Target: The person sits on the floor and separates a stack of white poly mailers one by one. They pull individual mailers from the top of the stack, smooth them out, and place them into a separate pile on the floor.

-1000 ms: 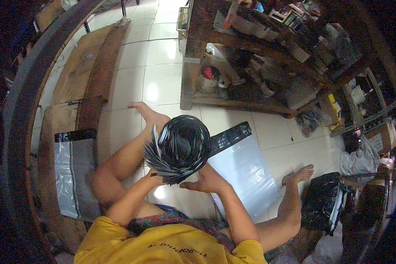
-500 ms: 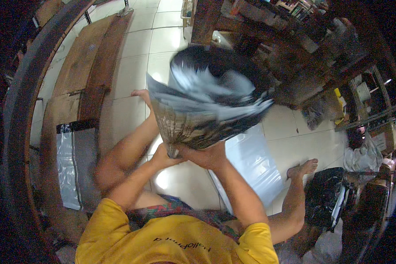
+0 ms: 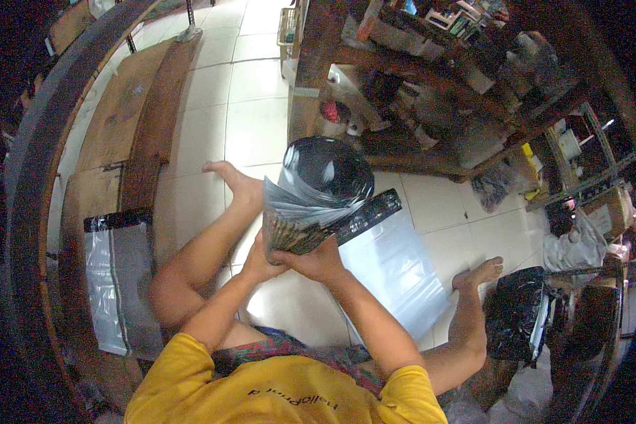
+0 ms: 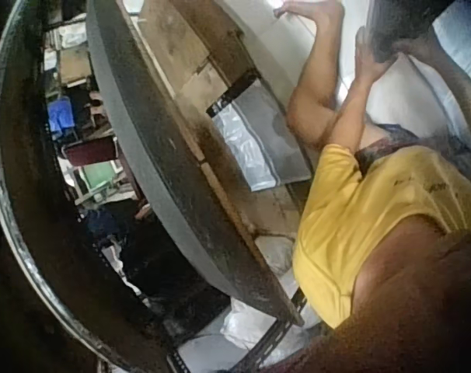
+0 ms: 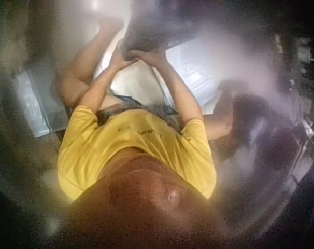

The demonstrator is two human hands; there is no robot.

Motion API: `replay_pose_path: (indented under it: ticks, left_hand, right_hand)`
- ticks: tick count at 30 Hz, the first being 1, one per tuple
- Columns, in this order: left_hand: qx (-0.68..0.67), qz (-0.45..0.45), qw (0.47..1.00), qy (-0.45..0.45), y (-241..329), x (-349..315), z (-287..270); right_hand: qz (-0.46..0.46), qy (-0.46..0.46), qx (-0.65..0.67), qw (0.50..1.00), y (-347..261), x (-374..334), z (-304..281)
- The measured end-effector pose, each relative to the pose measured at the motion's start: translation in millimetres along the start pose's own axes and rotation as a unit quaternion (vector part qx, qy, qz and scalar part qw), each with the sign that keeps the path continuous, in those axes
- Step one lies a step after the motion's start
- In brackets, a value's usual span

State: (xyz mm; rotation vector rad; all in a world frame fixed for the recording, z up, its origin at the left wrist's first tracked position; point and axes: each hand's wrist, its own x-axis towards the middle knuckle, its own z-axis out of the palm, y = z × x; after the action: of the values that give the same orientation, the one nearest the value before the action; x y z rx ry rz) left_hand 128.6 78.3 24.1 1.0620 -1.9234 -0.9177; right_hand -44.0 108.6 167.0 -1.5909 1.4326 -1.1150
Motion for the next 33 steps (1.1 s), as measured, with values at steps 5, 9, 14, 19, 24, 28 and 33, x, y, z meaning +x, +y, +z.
replay_pose_path:
  ticks: [5, 9, 14, 19, 24, 28, 33]
  left_hand:
    - [-0.066, -0.117, 0.991, -0.025, -11, -9, -4]
    - [-0.078, -0.092, 0.993, 0.003, -13, -19, 5]
    - [-0.022, 0.034, 0.997, 0.073, -2, -22, 16]
    - [0.044, 0.064, 0.994, 0.074, -9, -23, 24]
    - [-0.047, -0.012, 0.992, 0.118, 19, -22, 21]
    - [-0.038, 0.007, 0.984, 0.173, 35, -24, 17]
    - [-0.046, -0.011, 0.984, 0.174, 30, -32, 27]
  right_hand:
    - [0.024, 0.048, 0.008, 0.999, -3, 4, 11]
    - [-0.017, -0.074, -0.109, 0.991, -24, 9, -6]
    - [-0.026, -0.204, -0.116, 0.972, -1, -6, -18]
    - [-0.022, -0.145, -0.139, 0.979, -37, -12, -46]
    - [-0.269, -0.045, -0.017, 0.962, -144, 45, -93]
    - [-0.321, -0.115, -0.226, 0.912, -246, 90, -82]
    - [-0.308, -0.184, -0.376, 0.854, -257, 102, -45]
